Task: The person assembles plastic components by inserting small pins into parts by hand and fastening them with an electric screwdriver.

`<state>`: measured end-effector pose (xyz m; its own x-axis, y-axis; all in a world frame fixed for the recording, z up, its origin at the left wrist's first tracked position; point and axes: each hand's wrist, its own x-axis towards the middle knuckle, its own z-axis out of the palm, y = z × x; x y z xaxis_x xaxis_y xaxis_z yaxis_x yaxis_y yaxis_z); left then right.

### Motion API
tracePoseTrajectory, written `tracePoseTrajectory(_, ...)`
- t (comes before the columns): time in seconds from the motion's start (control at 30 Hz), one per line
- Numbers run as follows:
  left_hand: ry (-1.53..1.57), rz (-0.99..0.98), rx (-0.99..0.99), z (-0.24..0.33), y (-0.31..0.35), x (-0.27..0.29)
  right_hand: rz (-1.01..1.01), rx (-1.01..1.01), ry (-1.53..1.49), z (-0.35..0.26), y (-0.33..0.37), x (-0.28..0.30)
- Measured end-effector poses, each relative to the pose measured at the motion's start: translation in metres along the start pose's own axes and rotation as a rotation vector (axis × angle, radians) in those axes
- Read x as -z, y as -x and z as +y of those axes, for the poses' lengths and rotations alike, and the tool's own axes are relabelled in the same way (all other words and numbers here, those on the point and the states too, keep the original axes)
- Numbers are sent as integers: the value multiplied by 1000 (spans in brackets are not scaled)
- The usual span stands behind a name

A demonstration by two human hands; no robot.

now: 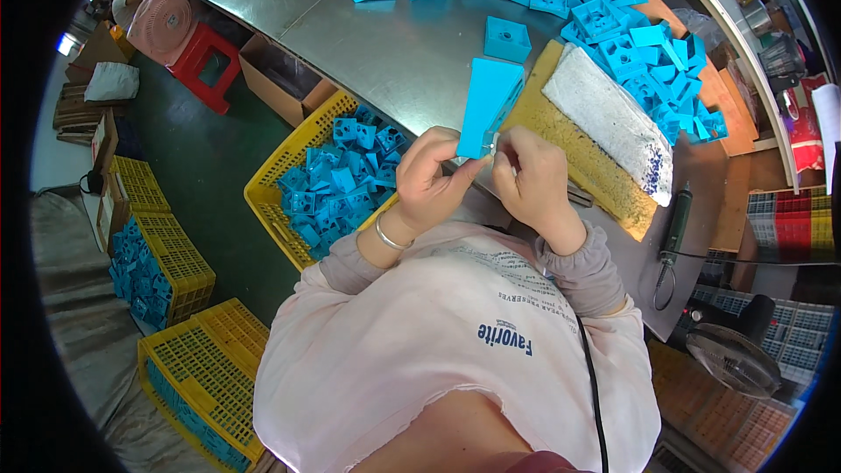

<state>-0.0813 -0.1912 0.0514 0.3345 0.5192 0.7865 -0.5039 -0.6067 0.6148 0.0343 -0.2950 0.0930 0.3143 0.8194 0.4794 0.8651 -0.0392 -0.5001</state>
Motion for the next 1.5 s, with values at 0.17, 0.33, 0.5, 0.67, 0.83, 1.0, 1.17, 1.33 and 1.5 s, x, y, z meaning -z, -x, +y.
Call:
tracePoseTrajectory(0.17,2,20,31,0,1,0,-25,55,12,-1,1,-1)
tracePoseTrajectory(0.33,8,25,50,-1,2,-2,30,82,-48,-7,-2,5)
tracePoseTrajectory(0.5,53,54,109,-2,3,-3,72,93,9,-8,-5,4)
tracePoseTrajectory(0.67,16,36,90,-6,5,0,-3,42,35,-8,-7,2)
tracePoseTrajectory(0.83,54,58,125,-9,7,2,-90,47,-14,-9,-11,-1)
tracePoseTrajectory(1.0,77,83,178,-16,9,6,-121,62,-49,-11,-19,-6)
tracePoseTrajectory(1.17,75,119,234,-23,11,12,-109,31,-185,-9,-31,-21)
tracePoseTrajectory(1.33,101,272,354,-46,21,30,-275,-70,-10,48,-52,-45)
tracePoseTrajectory(1.5,137,375,391,-54,16,41,-169,-71,153,130,-88,-77)
